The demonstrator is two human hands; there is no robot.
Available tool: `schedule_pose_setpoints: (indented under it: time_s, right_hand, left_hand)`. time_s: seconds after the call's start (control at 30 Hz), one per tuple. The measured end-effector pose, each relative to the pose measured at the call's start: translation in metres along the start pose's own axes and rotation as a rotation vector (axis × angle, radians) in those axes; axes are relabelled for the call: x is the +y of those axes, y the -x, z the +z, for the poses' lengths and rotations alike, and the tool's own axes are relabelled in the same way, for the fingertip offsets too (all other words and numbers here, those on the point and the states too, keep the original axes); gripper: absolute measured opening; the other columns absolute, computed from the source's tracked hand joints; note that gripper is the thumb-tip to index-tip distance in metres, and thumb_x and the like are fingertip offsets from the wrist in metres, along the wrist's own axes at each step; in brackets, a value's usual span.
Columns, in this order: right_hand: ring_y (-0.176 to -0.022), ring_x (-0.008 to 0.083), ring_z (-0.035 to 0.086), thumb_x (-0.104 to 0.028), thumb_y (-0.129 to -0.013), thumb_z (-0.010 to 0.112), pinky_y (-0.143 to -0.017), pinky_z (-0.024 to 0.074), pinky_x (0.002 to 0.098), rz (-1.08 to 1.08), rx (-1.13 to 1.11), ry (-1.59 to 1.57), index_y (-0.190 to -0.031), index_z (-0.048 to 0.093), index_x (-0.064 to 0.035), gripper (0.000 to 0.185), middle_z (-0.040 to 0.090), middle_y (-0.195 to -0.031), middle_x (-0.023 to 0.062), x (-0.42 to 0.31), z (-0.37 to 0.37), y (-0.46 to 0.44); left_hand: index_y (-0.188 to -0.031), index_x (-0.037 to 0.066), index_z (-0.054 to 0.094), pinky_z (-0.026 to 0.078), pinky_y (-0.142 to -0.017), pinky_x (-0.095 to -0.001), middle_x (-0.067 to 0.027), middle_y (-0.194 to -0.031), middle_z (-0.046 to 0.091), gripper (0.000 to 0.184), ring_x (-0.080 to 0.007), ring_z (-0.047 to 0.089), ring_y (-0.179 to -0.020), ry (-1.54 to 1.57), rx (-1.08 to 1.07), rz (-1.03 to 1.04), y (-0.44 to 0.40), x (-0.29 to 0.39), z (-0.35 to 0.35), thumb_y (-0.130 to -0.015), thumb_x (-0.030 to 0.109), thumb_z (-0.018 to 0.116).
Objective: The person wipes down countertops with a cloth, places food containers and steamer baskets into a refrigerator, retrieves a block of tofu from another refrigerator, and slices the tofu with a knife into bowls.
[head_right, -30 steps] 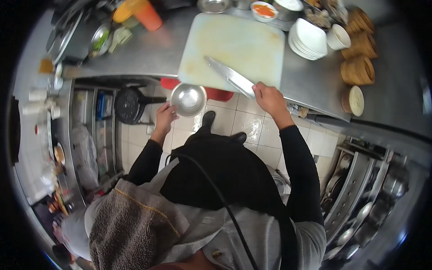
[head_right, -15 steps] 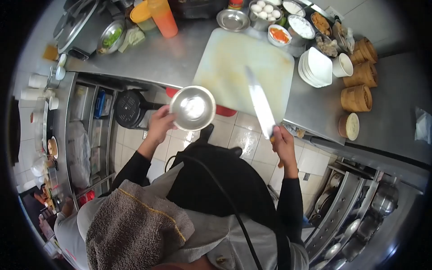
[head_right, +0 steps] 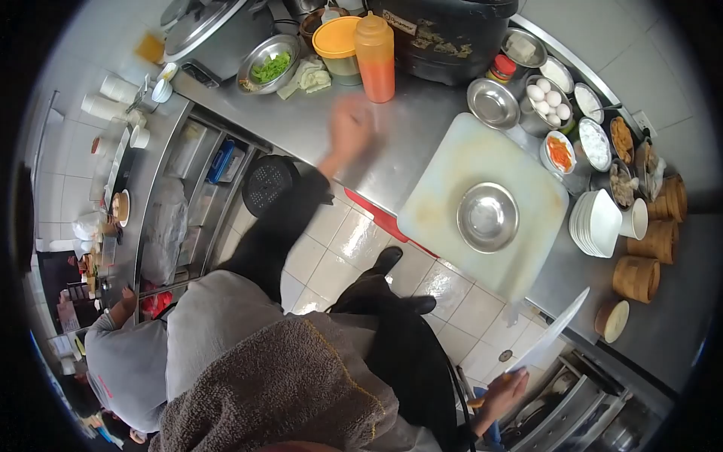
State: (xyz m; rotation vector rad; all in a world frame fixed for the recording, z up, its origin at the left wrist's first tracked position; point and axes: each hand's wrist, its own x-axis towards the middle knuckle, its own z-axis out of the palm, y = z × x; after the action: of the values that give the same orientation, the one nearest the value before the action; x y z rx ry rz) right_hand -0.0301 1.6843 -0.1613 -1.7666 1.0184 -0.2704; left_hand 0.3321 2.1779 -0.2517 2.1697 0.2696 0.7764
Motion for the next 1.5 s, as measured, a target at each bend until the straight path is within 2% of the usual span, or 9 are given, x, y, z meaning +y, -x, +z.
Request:
schedule_pose_setpoints:
  time_s: [0.07,0.17,0.37,0.57,0.87,1.1,1.3,1.4,1.5]
  right_hand:
    - [-0.042,0.0093,0.043,-0.04,-0.105,0.046,-0.038,0.0324,0.0237,-0.023,0.089,-0.129,-0.085,0.048,-0.0115,0.035,0.041,-0.057,-0.0011,0.041,-0.01,-0.013]
    - [-0.047,0.0064,0.039,-0.04,-0.105,0.049,-0.041,0.0299,0.0228,-0.058,-0.01,-0.027,-0.084,0.049,-0.0111,0.035,0.04,-0.06,-0.0035,0.05,-0.019,-0.013]
    - [-0.043,0.0067,0.041,-0.041,-0.106,0.046,-0.039,0.031,0.0224,-0.194,-0.102,0.01,-0.08,0.047,-0.0118,0.039,0.042,-0.058,-0.003,0.025,0.006,-0.012]
    - [-0.044,0.0084,0.043,-0.041,-0.106,0.044,-0.04,0.0335,0.0235,-0.125,-0.129,0.112,-0.079,0.045,-0.0109,0.04,0.042,-0.058,-0.001,-0.013,0.029,0.002]
    - [-0.044,0.0053,0.042,-0.039,-0.105,0.049,-0.039,0.0332,0.0212,-0.047,-0.186,0.145,-0.083,0.052,-0.0136,0.034,0.045,-0.058,-0.0035,-0.021,0.043,0.001]
    - [-0.042,0.0089,0.045,-0.042,-0.106,0.043,-0.039,0.0377,0.0238,-0.012,-0.164,0.025,-0.083,0.048,-0.0107,0.039,0.047,-0.056,-0.0004,0.001,0.038,0.013]
    - [-0.041,0.0092,0.047,-0.041,-0.106,0.044,-0.039,0.0383,0.0239,0.017,-0.223,-0.017,-0.083,0.048,-0.0117,0.037,0.048,-0.056,0.0003,0.015,0.044,0.015]
    - [-0.041,0.0096,0.047,-0.041,-0.106,0.045,-0.039,0.0385,0.0237,0.004,-0.194,-0.072,-0.083,0.047,-0.0122,0.037,0.048,-0.056,0.001,0.007,0.044,0.019]
    - [-0.041,0.0096,0.047,-0.041,-0.106,0.045,-0.038,0.0383,0.0234,0.024,-0.151,-0.093,-0.082,0.047,-0.0123,0.037,0.048,-0.056,0.0012,0.01,0.03,0.025]
  left_hand:
    - [-0.131,-0.002,0.055,0.048,-0.1,-0.0466,-0.0281,-0.132,0.055,0.048,-0.0423,0.057,-0.119,-0.377,0.153,0.056,-0.076,-0.09,-0.009,-0.09,0.021,0.059]
    - [-0.126,0.0,0.06,0.05,-0.096,-0.0465,-0.025,-0.127,0.061,0.053,-0.0401,0.06,-0.116,-0.519,-0.137,-0.176,-0.127,-0.152,-0.025,-0.088,0.036,0.061]
    - [-0.112,0.005,0.071,0.048,-0.098,-0.0475,-0.0174,-0.13,0.063,0.064,-0.0373,0.059,-0.121,-0.793,-0.761,-0.203,-0.11,-0.101,-0.077,-0.08,0.06,0.066]
    - [-0.141,0.012,0.054,0.019,-0.118,-0.057,-0.0144,-0.157,0.035,0.072,-0.0407,0.022,-0.148,-0.62,-0.55,0.0,-0.059,-0.123,-0.093,-0.085,0.057,0.061]
    - [-0.147,0.006,0.043,0.023,-0.119,-0.0516,-0.0196,-0.154,0.039,0.062,-0.042,0.031,-0.144,-0.516,-0.369,0.056,-0.142,-0.225,-0.012,-0.092,0.033,0.051]
    - [-0.141,0.005,0.05,0.027,-0.116,-0.0513,-0.0192,-0.152,0.042,0.063,-0.0395,0.034,-0.143,-0.526,-0.401,0.19,-0.002,-0.113,-0.053,-0.083,0.029,0.059]
    - [-0.142,0.009,0.051,0.028,-0.116,-0.0486,-0.017,-0.15,0.046,0.063,-0.0386,0.033,-0.143,-0.301,-0.632,0.491,0.001,-0.04,0.062,-0.083,0.029,0.062]
    - [-0.14,0.008,0.053,0.029,-0.116,-0.0478,-0.015,-0.149,0.046,0.06,-0.037,0.034,-0.143,-0.453,-0.406,0.342,-0.023,-0.022,0.142,-0.082,0.027,0.06]
    - [-0.136,0.009,0.057,0.03,-0.115,-0.0502,-0.0129,-0.151,0.045,0.056,-0.0313,0.036,-0.142,-0.299,-0.599,0.312,-0.05,-0.008,0.178,-0.082,0.023,0.059]
